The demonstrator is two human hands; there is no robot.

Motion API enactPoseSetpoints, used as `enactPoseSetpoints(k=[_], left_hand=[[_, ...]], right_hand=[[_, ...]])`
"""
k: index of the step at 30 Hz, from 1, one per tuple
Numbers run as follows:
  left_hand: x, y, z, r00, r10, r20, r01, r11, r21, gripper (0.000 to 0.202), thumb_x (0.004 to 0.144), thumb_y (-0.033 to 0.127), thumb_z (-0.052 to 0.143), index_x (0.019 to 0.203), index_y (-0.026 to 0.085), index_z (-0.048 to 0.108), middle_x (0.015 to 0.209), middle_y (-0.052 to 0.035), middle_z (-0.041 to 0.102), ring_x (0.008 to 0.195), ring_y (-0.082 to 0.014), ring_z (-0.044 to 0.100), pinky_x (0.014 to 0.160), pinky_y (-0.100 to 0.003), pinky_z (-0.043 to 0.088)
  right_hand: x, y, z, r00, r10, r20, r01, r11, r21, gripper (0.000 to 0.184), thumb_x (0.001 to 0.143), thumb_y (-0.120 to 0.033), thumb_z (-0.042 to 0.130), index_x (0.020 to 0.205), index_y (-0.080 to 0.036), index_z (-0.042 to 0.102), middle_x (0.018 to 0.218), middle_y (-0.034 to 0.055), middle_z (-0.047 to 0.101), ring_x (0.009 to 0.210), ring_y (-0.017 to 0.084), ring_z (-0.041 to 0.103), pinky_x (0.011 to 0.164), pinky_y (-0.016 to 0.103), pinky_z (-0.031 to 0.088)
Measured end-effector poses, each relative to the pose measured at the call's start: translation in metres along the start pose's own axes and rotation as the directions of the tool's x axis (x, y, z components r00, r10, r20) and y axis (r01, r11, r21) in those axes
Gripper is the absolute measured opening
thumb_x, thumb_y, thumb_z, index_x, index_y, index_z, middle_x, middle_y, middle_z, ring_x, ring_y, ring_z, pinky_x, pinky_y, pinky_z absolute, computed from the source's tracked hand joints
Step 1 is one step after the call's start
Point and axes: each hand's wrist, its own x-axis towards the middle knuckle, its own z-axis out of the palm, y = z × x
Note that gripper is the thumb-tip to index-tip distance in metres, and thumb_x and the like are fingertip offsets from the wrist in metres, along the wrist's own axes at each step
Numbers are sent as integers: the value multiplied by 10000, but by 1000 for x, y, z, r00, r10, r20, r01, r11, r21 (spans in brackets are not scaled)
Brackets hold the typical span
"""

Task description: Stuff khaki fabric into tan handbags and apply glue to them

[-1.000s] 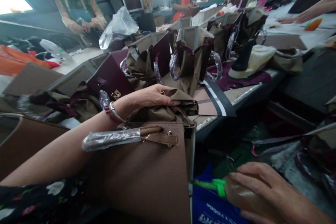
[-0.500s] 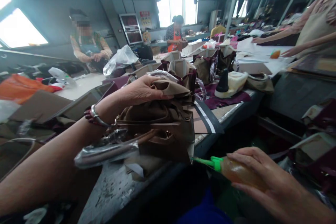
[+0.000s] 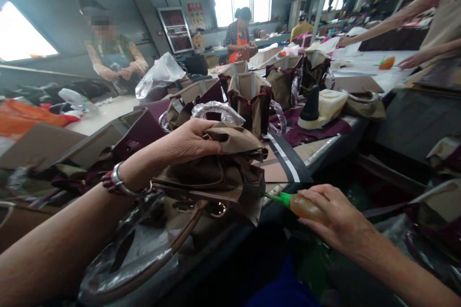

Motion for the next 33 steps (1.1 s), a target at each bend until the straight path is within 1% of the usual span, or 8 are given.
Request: enactPoseSetpoints(k=[4,8,11,14,17,22,28,33], left_hand=[[-5,-4,0,1000,10,12,-9,998,-56,430,781,217,655,1191,130,557,938,-8,695,796,-81,630,726,-128,505],[-12,-9,0,999,-1,47,2,1000,-22,426,797,181,632,1212,149,540,962,9,687,830,-88,626,764,-153,514],[-18,-12,2,997,-33,64,35,999,-23,452,784,199,639,1222,162,536,952,3,685,820,-116,634,740,-183,531],[-23,-11,5,996,-50,80,52,998,-18,447,758,235,654,1187,143,568,964,-28,682,822,-144,637,726,-195,533],[-26,-7,9,993,-76,93,77,997,-5,388,741,225,646,1115,129,607,955,-37,682,804,-147,635,704,-191,530],[-30,1,15,986,-108,127,117,991,-67,264,683,170,658,938,102,653,855,-17,681,735,-120,622,673,-176,522],[-34,2,17,989,-118,84,122,992,-43,310,660,159,674,968,130,660,878,-1,684,752,-125,623,683,-177,515],[-39,0,20,991,-68,113,71,997,-21,230,685,187,664,899,103,652,841,-15,675,724,-110,603,671,-162,499]], right_hand=[[6,7,13,1000,-1,11,2,996,-88,400,772,-228,638,1149,-207,506,1019,80,496,939,240,501,832,398,481],[-3,8,17,995,-12,95,11,1000,15,378,784,-228,618,1143,-230,501,1010,68,490,924,218,507,806,355,488],[-5,8,15,992,-8,126,-1,998,69,384,788,-225,609,1153,-247,489,1016,60,484,916,208,509,804,348,488],[1,10,14,997,6,76,-8,999,33,384,785,-249,624,1147,-243,496,1013,61,489,922,221,508,828,373,479],[9,13,16,1000,1,21,-1,1000,-16,389,776,-255,649,1131,-216,496,1013,75,486,931,237,496,839,398,474],[3,16,26,998,-17,58,16,1000,4,398,785,-253,645,1147,-208,486,1008,78,482,926,235,491,835,398,482],[-15,10,30,995,-12,103,4,997,81,412,805,-245,609,1186,-239,452,1032,69,461,933,222,499,828,385,487],[-21,0,29,993,-20,116,7,993,117,433,787,-232,633,1181,-239,454,1008,62,461,920,212,502,809,358,489]])
